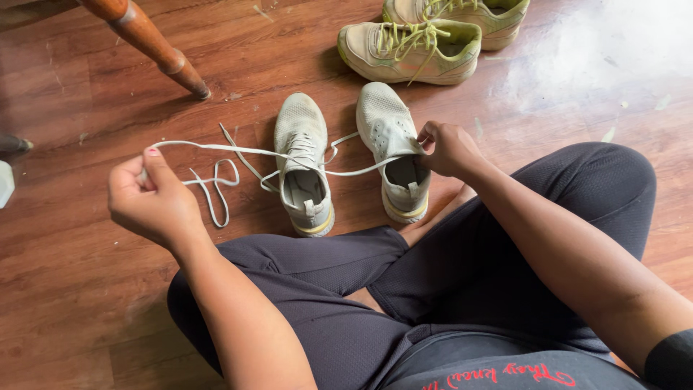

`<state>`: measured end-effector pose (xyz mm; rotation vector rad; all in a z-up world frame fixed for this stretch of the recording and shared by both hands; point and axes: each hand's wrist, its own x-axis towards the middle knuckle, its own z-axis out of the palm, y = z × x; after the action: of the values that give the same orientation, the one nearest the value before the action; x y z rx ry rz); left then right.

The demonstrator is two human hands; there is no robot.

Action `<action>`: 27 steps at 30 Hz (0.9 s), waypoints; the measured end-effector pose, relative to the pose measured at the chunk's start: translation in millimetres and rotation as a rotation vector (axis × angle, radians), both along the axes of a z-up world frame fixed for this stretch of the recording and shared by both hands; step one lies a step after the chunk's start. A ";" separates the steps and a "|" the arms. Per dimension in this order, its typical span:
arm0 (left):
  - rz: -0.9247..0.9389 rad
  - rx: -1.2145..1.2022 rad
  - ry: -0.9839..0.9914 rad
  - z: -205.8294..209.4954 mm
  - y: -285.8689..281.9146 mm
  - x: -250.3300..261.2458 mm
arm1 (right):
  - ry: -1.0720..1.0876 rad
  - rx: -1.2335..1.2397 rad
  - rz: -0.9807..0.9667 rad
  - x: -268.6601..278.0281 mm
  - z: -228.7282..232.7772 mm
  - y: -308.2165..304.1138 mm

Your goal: The person sits on the floor and removes the laces from a pair of white sneakers. They then re-lace the shoes by threading the laces through the eyelets and tying them.

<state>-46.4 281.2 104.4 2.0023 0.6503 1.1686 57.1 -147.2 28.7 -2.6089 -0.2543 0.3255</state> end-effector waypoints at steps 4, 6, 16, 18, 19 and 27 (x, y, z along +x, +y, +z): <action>-0.068 0.079 0.100 -2.8 -8.5 5.0 | 0.186 0.106 -0.067 3.1 15.0 -3.7; -0.156 0.118 0.135 -2.2 -17.5 7.3 | 0.303 0.174 -0.124 5.6 19.7 -5.3; -0.441 0.360 0.231 -8.2 -149.9 24.9 | 0.019 0.051 -0.002 6.1 11.6 -6.4; -0.613 0.366 0.259 -20.2 -189.6 29.6 | -0.003 0.054 0.003 6.8 8.9 -6.3; -0.708 0.371 0.217 -27.6 -207.9 33.0 | -0.013 0.052 0.006 7.0 7.9 -6.5; -0.891 0.530 0.319 -85.3 -253.8 42.7 | -0.001 0.126 -0.098 14.8 12.4 -17.6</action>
<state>-3.7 27.4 19.1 2.5149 -0.4672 0.4900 71.9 -164.9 41.1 -2.4874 -0.1424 0.2653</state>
